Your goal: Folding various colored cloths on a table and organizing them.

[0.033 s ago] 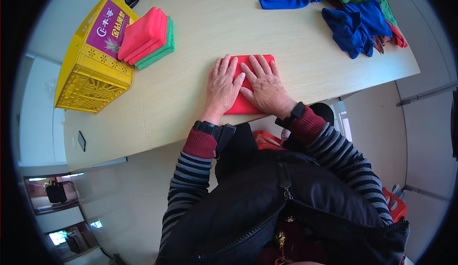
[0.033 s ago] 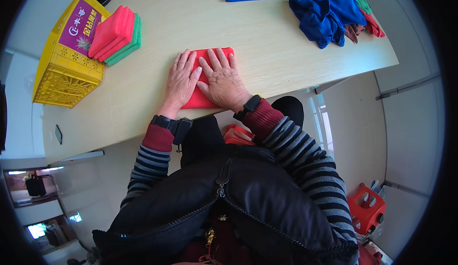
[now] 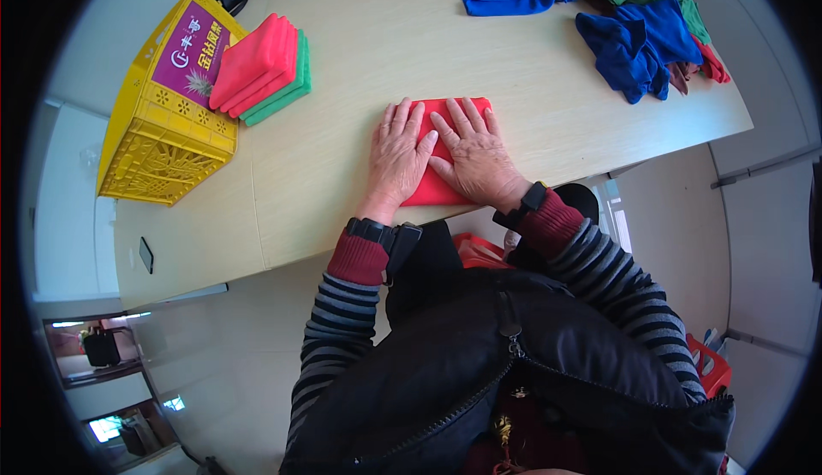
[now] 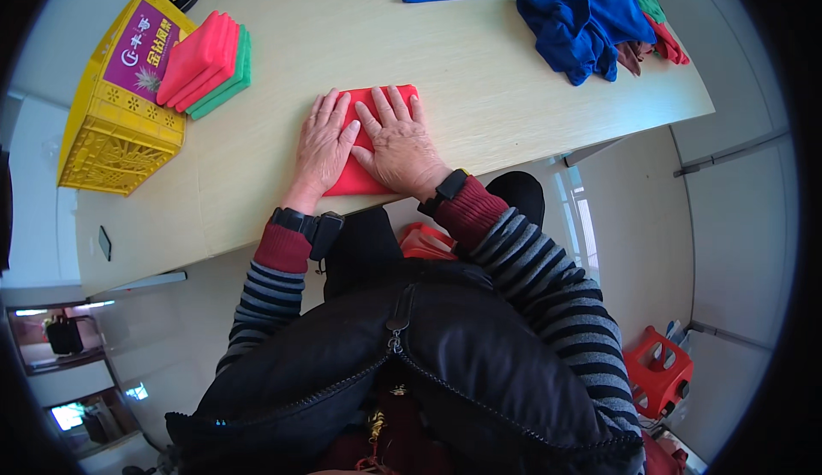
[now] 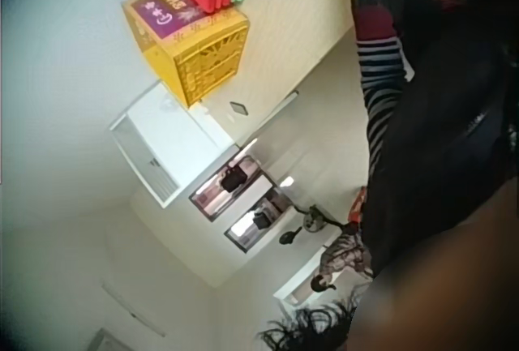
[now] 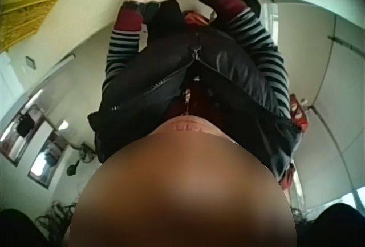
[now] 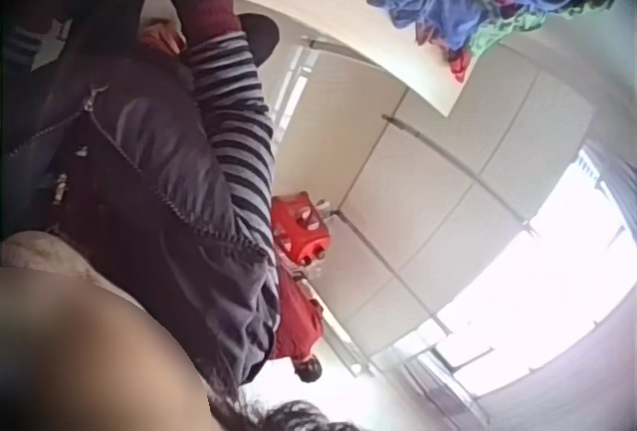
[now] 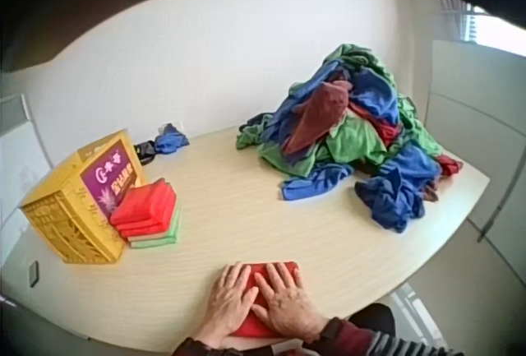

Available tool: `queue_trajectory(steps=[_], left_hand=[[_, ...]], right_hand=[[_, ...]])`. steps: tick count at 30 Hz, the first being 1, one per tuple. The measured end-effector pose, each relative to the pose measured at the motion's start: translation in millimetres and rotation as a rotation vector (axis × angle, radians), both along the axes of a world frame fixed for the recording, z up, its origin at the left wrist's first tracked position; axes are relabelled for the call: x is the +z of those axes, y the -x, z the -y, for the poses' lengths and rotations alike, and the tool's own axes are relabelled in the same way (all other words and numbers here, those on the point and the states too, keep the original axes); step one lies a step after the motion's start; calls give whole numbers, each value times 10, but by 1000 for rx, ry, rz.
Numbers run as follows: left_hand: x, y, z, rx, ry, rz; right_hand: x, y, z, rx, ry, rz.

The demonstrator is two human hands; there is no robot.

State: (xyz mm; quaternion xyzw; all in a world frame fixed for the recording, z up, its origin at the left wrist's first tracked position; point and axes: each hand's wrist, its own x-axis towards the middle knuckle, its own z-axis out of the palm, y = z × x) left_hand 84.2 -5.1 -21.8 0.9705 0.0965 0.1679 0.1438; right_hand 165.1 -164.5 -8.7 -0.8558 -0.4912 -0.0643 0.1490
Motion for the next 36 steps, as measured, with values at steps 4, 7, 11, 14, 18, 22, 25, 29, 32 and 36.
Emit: queue_trajectory(steps=[4, 7, 11, 14, 18, 22, 25, 29, 32, 36], left_hand=[[1, 10, -2, 4, -6, 9], [-1, 7, 0, 0, -3, 19], [-2, 13, -5, 20, -40, -24], [-9, 2, -4, 10, -7, 13], [16, -6, -12, 11, -18, 13], [23, 11, -12, 15, -31, 19], [35, 17, 10, 17, -49, 37], [51, 19, 64, 28, -57, -6], [59, 32, 57, 33, -58, -34], [71, 19, 52, 35, -51, -36]], right_hand=[[-26, -42, 35, -50, -49, -68], [-20, -52, 34, -63, -40, -72], [-6, -49, 27, -81, -29, -71], [-7, -47, 19, -90, -27, -67], [18, -50, 18, -93, -36, -61], [23, -16, 35, -85, -60, -58], [24, -15, 63, -77, -78, -68], [56, 4, 80, -87, -48, -81], [52, -6, 90, -92, -48, -74], [66, -9, 80, -84, -43, -89]])
